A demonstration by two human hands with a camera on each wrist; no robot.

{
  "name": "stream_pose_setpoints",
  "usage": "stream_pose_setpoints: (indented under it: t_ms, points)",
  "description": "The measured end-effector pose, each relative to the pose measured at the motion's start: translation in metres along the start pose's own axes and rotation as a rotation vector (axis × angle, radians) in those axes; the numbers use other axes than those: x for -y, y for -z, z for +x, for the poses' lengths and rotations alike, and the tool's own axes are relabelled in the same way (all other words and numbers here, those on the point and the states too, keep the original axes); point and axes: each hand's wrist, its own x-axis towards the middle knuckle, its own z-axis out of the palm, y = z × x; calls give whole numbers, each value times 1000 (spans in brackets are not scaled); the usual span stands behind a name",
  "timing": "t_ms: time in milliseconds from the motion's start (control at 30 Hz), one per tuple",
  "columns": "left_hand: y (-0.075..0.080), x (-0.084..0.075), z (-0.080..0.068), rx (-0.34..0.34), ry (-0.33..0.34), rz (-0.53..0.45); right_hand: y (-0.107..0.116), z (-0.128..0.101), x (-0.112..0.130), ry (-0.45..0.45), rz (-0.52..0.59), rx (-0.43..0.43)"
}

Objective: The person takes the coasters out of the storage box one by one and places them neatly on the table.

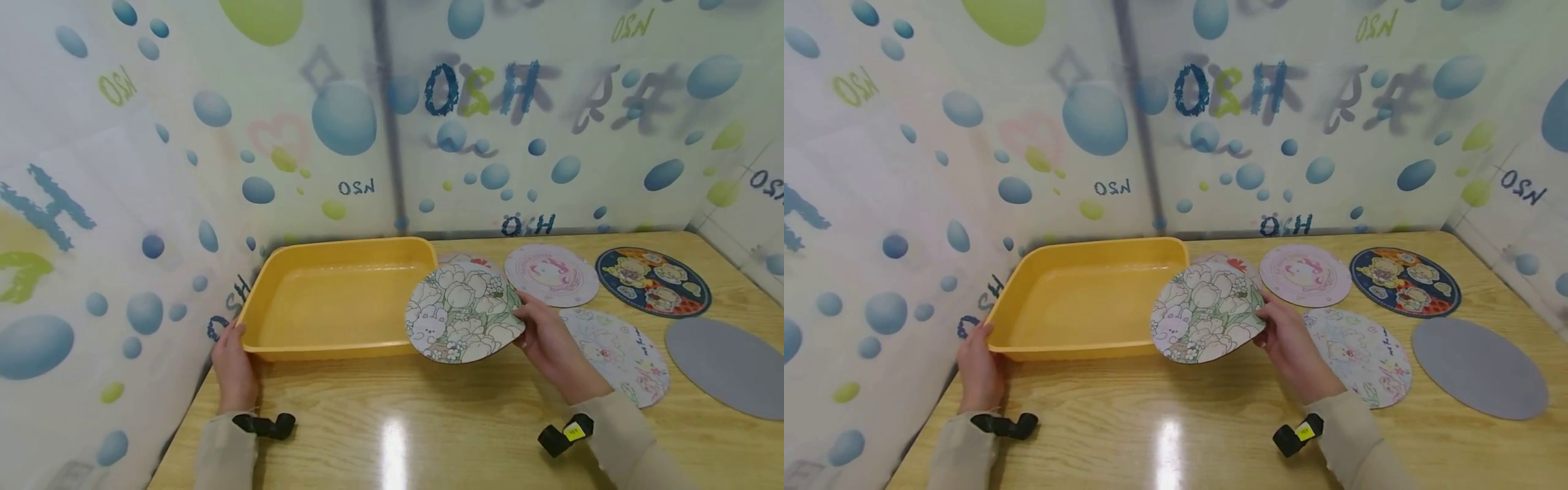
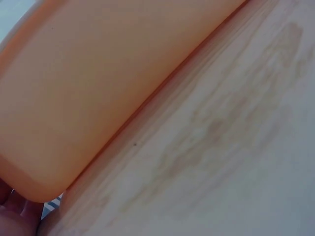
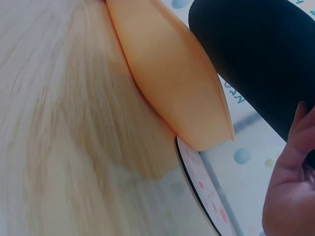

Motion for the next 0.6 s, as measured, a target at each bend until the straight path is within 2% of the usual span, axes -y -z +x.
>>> stream_pose_setpoints:
  t_ms: [400, 600]
  points:
    - [0, -1, -3, -6, 15, 10, 34, -8, 13, -22, 43, 15]
    - [-1, 0, -5, -11, -1, -12, 46, -11, 25, -45, 78, 18]
